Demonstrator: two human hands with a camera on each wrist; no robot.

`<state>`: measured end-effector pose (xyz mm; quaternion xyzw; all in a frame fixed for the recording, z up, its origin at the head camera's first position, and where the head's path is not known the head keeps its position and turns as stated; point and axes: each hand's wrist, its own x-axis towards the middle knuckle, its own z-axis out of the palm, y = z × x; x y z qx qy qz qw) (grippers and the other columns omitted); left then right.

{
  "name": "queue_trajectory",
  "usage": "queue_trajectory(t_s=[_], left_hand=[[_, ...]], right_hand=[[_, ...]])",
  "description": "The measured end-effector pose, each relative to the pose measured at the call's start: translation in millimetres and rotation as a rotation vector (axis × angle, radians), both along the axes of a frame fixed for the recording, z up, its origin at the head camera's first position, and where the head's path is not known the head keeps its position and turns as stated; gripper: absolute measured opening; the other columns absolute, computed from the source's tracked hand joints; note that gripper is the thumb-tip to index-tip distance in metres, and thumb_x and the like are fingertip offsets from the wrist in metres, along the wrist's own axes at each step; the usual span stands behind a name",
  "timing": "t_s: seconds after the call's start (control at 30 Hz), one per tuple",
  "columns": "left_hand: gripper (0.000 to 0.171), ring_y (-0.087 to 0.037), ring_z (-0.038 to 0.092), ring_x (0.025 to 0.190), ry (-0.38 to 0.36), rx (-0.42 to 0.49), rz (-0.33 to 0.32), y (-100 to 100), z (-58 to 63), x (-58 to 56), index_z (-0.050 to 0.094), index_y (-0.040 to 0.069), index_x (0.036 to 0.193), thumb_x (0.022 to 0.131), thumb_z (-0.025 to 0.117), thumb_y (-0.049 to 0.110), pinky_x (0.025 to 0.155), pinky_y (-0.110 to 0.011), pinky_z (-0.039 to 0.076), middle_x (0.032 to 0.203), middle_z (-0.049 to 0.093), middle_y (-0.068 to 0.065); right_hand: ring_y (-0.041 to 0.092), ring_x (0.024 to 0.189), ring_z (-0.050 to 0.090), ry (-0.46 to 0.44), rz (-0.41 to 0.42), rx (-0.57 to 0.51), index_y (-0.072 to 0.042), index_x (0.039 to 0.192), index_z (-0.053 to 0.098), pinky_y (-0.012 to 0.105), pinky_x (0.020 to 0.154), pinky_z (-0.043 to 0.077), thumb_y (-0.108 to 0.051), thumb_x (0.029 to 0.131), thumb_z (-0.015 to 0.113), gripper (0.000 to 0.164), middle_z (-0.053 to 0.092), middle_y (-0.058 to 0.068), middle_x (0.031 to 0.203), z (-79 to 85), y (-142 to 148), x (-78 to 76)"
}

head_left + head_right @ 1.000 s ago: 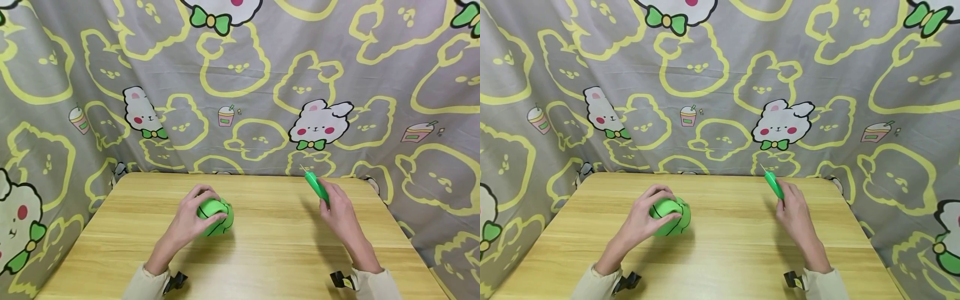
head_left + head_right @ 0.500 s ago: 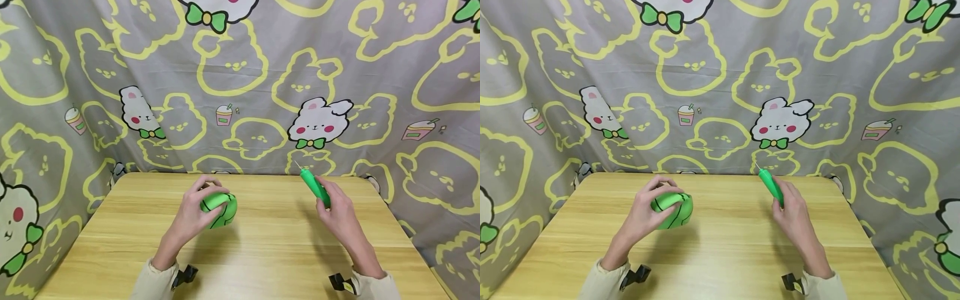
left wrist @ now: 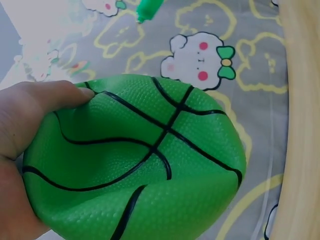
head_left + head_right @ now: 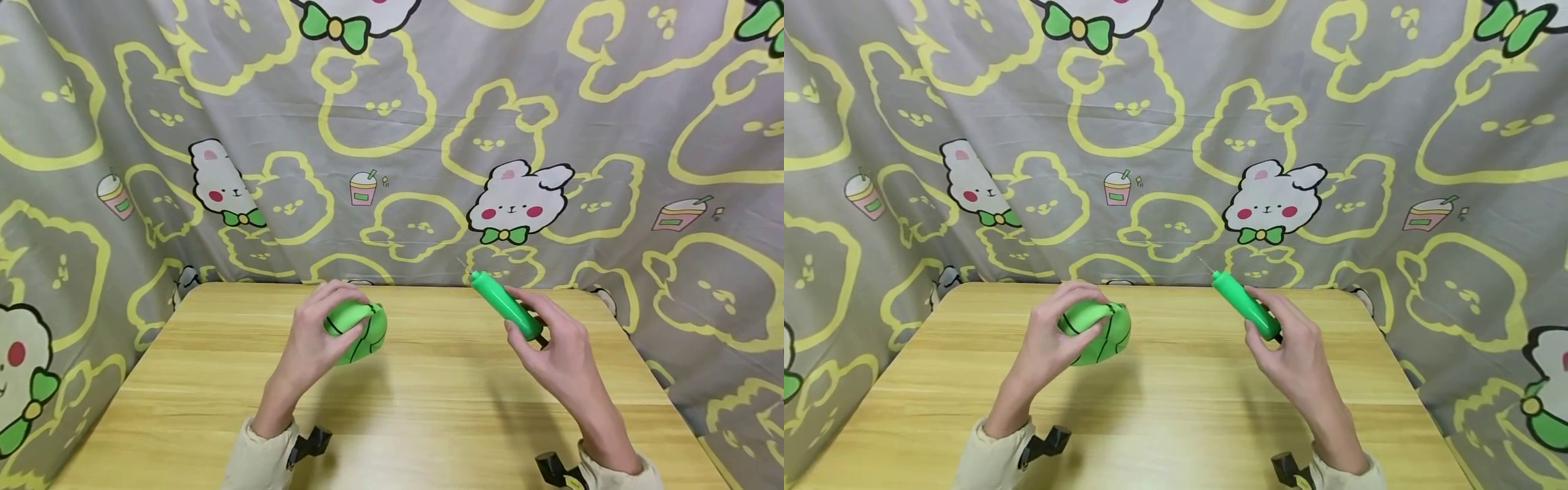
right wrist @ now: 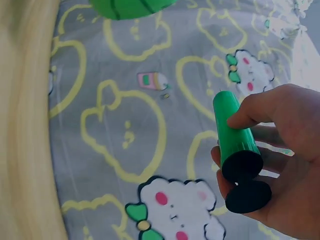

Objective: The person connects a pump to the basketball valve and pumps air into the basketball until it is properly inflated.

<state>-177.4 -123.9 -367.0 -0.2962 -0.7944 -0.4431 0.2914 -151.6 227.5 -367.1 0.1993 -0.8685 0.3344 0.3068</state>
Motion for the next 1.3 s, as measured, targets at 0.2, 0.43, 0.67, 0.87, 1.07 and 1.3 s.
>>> queue_trajectory(t_s=[0.2, 0.43, 0.67, 0.87, 1.07, 1.3], left_hand=[[0.033, -0.022, 0.062, 0.111, 0.053, -0.023, 0.018, 0.6, -4.7, -1.7, 0.075, 0.012, 0.101, 0.075, 0.084, -0.005, 0.084, -0.044, 0.047, 0.114, 0.068, -0.002], [0.035, -0.024, 0.061, 0.108, 0.11, -0.094, 0.105, -1.4, -7.9, -0.9, 0.074, 0.012, 0.1, 0.072, 0.088, -0.002, 0.079, -0.042, 0.037, 0.114, 0.069, -0.002], [0.037, -0.027, 0.061, 0.101, 0.186, -0.205, 0.193, -2.8, -11.5, 0.0, 0.074, 0.012, 0.1, 0.069, 0.089, 0.001, 0.074, -0.041, 0.034, 0.114, 0.07, -0.002], [0.039, -0.029, 0.06, 0.102, 0.221, -0.289, 0.232, 3.1, -13.3, 0.7, 0.073, 0.013, 0.102, 0.068, 0.092, 0.005, 0.074, -0.042, 0.035, 0.114, 0.069, -0.005], [0.04, -0.027, 0.059, 0.098, 0.229, -0.309, 0.236, 8.4, -15.3, 3.4, 0.073, 0.014, 0.101, 0.068, 0.092, 0.005, 0.076, -0.043, 0.035, 0.111, 0.069, -0.004], [0.04, -0.026, 0.059, 0.093, 0.258, -0.309, 0.234, 11.6, -15.8, 6.1, 0.073, 0.013, 0.1, 0.066, 0.093, 0.004, 0.075, -0.042, 0.036, 0.107, 0.07, -0.002]], right_hand=[[0.013, 0.101, 0.062, 0.01, 0.055, 0.005, -0.014, 0.133, 0.069, 0.013, 0.072, 0.044, 0.004, 0.08, 0.078, 0.056, 0.068, -0.001, 0.123, 10.5, -7.2, 6.3], [0.012, 0.101, 0.062, 0.015, 0.104, 0.004, -0.015, 0.132, 0.07, 0.013, 0.08, 0.044, 0.006, 0.079, 0.08, 0.058, 0.067, -0.003, 0.121, 11.0, -12.2, 8.4], [0.012, 0.103, 0.064, -0.017, 0.167, 0.024, -0.015, 0.131, 0.069, 0.012, 0.083, 0.046, 0.0, 0.084, 0.081, 0.052, 0.066, -0.003, 0.126, 4.6, -19.6, 8.8], [0.017, 0.109, 0.064, 0.089, 0.254, 0.03, -0.011, 0.126, 0.072, 0.013, 0.09, 0.047, 0.004, 0.079, 0.083, 0.051, 0.068, 0.001, 0.124, -0.8, -27.2, 5.5], [0.016, 0.102, 0.065, 0.168, 0.331, 0.012, -0.009, 0.125, 0.073, 0.015, 0.088, 0.048, -0.025, 0.099, 0.069, 0.031, 0.066, 0.003, 0.121, -4.0, -32.3, 4.0], [0.02, 0.106, 0.064, 0.192, 0.364, 0.01, -0.007, 0.123, 0.073, 0.015, 0.091, 0.048, -0.036, 0.103, 0.06, 0.037, 0.067, 0.005, 0.119, -4.7, -38.0, 5.5]])
